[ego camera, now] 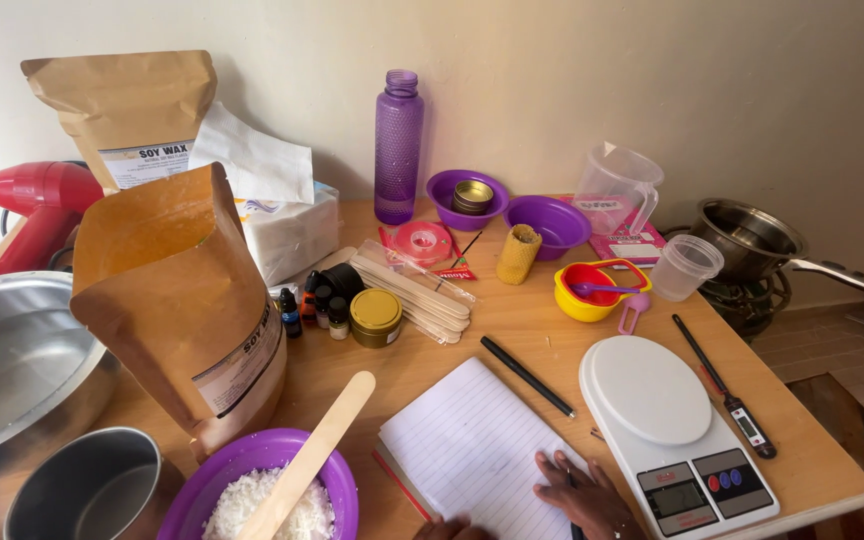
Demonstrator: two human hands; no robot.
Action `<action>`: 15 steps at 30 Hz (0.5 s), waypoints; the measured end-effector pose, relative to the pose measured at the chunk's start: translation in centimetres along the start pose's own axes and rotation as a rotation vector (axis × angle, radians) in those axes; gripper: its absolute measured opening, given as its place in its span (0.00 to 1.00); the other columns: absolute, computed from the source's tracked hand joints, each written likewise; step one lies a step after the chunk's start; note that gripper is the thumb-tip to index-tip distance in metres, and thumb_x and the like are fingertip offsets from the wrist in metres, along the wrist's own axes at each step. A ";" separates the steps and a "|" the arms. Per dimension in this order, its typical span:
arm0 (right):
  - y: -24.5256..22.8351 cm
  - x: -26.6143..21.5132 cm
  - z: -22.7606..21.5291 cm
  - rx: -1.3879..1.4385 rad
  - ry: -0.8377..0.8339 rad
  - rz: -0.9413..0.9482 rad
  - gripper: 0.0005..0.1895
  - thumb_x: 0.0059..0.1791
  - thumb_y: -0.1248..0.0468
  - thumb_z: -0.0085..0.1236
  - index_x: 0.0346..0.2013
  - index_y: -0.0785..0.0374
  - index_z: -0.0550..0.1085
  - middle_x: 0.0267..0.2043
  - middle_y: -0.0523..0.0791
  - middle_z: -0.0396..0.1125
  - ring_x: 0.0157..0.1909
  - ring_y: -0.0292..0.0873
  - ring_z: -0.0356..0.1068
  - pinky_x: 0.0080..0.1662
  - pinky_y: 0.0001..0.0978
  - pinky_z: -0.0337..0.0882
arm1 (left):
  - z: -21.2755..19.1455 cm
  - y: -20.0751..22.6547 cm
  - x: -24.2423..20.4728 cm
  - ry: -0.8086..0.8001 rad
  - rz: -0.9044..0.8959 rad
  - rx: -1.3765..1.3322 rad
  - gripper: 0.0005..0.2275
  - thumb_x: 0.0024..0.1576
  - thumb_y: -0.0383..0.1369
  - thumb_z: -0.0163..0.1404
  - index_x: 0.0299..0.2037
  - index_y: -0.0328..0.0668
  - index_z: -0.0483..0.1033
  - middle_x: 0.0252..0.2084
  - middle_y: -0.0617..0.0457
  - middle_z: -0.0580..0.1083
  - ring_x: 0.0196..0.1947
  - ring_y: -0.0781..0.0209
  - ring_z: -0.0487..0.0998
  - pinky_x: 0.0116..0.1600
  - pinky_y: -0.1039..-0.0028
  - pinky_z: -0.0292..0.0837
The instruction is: Weighing soy wax flakes on a digital scale, stirring them with a wooden stick, and recording the weight in a notebook.
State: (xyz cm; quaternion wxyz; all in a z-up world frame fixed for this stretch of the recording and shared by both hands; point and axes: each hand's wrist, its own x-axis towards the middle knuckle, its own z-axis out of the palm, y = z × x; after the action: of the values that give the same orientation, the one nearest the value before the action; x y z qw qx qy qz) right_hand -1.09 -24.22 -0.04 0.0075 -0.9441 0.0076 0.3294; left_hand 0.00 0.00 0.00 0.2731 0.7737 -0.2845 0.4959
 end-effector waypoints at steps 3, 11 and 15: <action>-0.6 -2.0 -0.1 0.179 -0.015 0.081 0.25 0.54 0.51 0.27 0.67 0.35 0.47 0.73 0.23 0.30 0.75 0.28 0.23 0.69 0.39 0.22 | 1.8 -0.5 -2.9 -0.007 -0.009 -0.003 0.10 0.60 0.51 0.34 0.40 0.72 0.69 0.46 0.78 0.74 0.48 0.73 0.72 0.54 0.68 0.59; -2.8 -9.4 -3.3 0.650 0.410 -0.406 0.05 0.46 0.56 0.56 0.32 0.51 0.76 0.68 0.35 0.58 0.72 0.42 0.44 0.66 0.43 0.37 | 2.5 -1.7 -6.6 -0.195 0.134 -0.275 0.09 0.61 0.41 0.43 0.47 0.58 0.72 0.52 0.64 0.74 0.51 0.67 0.74 0.43 0.72 0.74; -6.9 -14.5 -10.3 1.130 0.442 -0.991 0.20 0.51 0.47 0.51 0.34 0.62 0.73 0.52 0.61 0.71 0.59 0.60 0.68 0.62 0.58 0.51 | -0.4 -0.6 -1.9 -0.157 0.059 -0.323 0.05 0.56 0.36 0.49 0.41 0.54 0.75 0.45 0.62 0.78 0.44 0.65 0.79 0.40 0.70 0.77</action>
State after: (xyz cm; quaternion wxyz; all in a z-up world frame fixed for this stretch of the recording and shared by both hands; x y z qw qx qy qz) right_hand -5.93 -17.43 17.11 0.6312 -0.7343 -0.2468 0.0384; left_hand -0.46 1.06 -1.69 0.3560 0.7474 -0.4032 0.3898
